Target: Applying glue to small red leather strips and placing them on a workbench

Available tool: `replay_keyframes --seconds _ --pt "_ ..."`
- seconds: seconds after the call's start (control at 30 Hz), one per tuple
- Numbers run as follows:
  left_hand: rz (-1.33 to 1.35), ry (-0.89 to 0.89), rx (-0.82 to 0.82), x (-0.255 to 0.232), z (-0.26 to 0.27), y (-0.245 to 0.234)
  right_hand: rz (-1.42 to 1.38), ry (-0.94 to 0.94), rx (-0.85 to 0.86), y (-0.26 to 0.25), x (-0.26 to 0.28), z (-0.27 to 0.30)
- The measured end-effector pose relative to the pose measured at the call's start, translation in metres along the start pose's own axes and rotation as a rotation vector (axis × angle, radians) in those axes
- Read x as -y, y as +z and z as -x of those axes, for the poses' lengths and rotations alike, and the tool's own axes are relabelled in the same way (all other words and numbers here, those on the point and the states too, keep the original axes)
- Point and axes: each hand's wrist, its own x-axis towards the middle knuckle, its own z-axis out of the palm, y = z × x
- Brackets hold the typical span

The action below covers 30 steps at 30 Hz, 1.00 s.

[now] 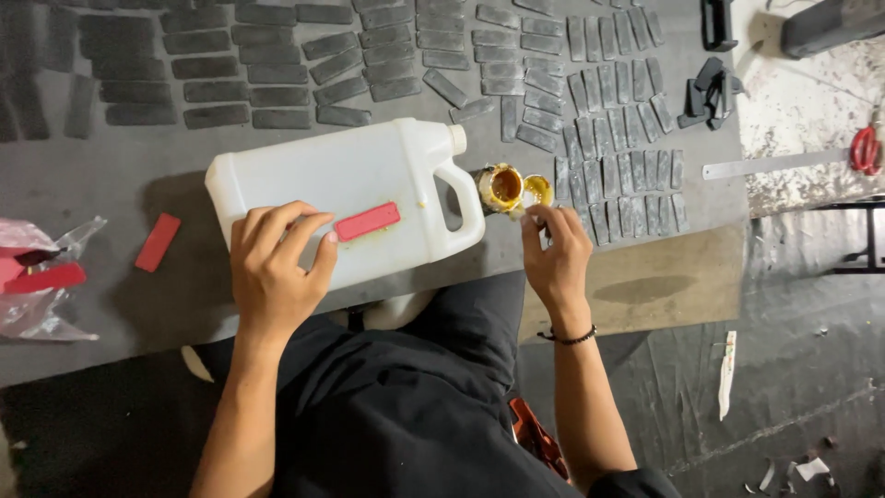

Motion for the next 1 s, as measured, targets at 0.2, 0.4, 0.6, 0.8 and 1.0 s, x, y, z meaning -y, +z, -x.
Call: replay_keyframes --seconds 0.2,0.4,0.6,0.8,1.0 --pt "0.017 -0.002 -0.006 0.0 0.002 -0.002 -0.055 0.039 -0.035 -0.052 0.025 -0.026" --pt "0.025 0.013 -0.016 -0.001 0.001 -0.003 -0.176 -0.089 -0.345 -0.036 0.018 -0.029" --pt "0.023 0.025 -0.022 0.0 0.001 -0.004 -0.069 0.17 0.029 -0.018 0.052 -0.02" --pt "0.03 0.023 -0.031 0.001 0.001 -0.003 -0.463 0.254 -0.155 -0.01 0.122 -0.029" --pt "0.046 0.014 -0.04 -0.001 -0.003 -0.007 -0.274 0.059 0.005 0.05 0.17 -0.023"
